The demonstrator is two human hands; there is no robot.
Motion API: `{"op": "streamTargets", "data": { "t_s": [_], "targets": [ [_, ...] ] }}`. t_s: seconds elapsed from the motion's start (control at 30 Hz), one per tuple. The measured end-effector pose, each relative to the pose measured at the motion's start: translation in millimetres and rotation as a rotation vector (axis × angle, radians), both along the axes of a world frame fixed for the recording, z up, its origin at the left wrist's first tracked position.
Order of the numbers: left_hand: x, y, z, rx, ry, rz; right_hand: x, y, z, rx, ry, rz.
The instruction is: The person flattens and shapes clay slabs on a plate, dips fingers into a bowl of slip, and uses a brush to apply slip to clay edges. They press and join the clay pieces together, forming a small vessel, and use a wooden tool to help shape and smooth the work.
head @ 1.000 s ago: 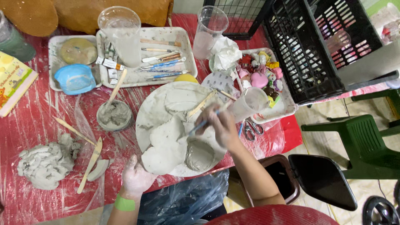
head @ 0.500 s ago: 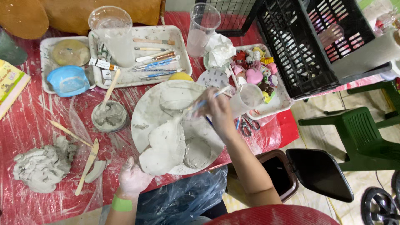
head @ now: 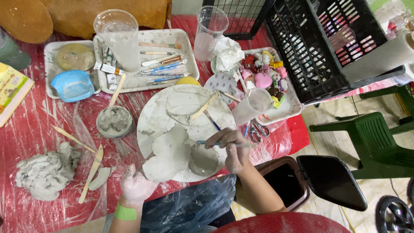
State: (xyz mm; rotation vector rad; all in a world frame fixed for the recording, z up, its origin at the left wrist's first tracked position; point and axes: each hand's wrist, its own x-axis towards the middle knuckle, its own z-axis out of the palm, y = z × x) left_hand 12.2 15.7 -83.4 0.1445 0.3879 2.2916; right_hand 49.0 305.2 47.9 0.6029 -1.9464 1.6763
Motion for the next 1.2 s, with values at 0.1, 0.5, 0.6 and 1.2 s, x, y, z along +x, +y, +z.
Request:
{"op": "streamTargets", "data": {
  "t_s": [0.1, 0.5, 0.6, 1.2],
  "targets": [
    [0, 3, 8, 0.004, 0.041, 0.007, 2, 3, 1, -0.013, -0.044, -0.073],
    [-1, 0, 8, 0.007, 0.086, 0.003, 24, 10, -13, 0.469, 0.334, -0.159],
    [-1, 4, 7, -0.004, -0.032, 0.032, 35, 8, -23, 0.499, 0.421, -0.136],
    [-9, 43, 97, -0.129, -0.178, 0.231, 62, -27, -49, 0.503, 0.455, 0.070]
  ]
}}
